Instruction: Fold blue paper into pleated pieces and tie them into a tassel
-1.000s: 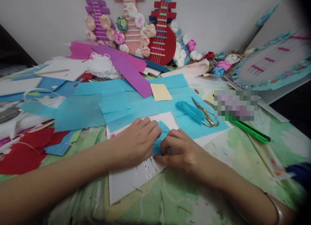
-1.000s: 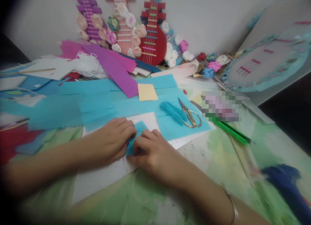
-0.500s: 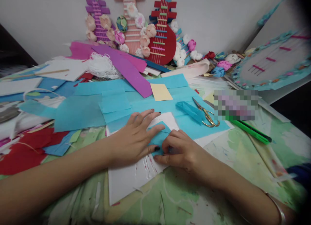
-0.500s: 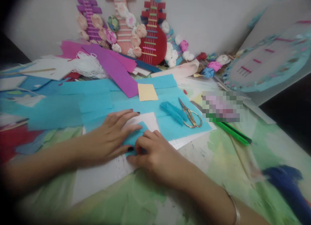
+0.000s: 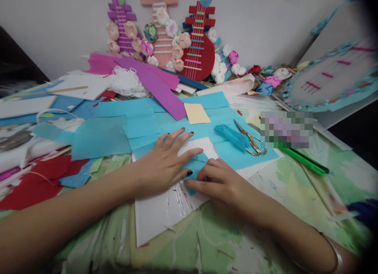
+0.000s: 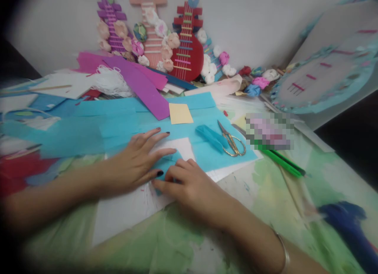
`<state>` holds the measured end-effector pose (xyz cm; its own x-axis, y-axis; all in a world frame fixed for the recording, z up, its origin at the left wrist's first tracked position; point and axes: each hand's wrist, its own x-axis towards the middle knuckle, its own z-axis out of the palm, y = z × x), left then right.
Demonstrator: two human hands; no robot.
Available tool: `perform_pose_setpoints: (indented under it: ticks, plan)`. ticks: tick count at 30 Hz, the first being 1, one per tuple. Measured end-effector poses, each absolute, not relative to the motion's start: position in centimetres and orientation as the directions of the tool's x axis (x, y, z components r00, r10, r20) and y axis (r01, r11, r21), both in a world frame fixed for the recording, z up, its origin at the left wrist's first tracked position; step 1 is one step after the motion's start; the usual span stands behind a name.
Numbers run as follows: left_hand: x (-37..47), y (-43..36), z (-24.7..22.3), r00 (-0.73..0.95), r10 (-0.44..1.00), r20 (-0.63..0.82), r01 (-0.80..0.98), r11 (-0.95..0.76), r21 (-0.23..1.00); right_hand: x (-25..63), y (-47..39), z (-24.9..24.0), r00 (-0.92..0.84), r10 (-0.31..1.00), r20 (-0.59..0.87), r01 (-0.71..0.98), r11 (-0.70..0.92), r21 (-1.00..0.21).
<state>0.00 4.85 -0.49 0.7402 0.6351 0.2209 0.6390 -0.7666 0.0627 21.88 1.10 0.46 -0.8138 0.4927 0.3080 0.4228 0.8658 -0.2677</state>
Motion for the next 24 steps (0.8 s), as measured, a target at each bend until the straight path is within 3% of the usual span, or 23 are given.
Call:
perform_pose_setpoints:
  ticks: [5, 11, 16, 24]
  plan:
    - [0.0, 4.9, -0.5, 0.743, 0.630, 0.227, 0.634, -0.771, 0.061, 21.7, 1.1, 0.5, -0.837, 0.497, 0.231, 0.438, 0.860, -0.261]
    - [-0.1, 5.1, -0.6, 0.733, 0.645, 0.213, 0.650, -0.758, 0.056, 21.7, 1.2, 1.0, -0.839, 0.472, 0.273, 0.402, 0.873, -0.275]
    - [-0.1, 5.2, -0.4, 0.749, 0.616, 0.242, 0.619, -0.782, 0.073, 22.1, 1.5, 0.6, -0.698, 0.596, 0.397, 0.469, 0.800, -0.375]
    - [0.4, 5.0, 0.5, 0.736, 0.537, 0.411, 0.525, -0.837, 0.153, 22.1, 1.7, 0.8, -0.580, 0.762, 0.289, 0.566, 0.631, -0.530]
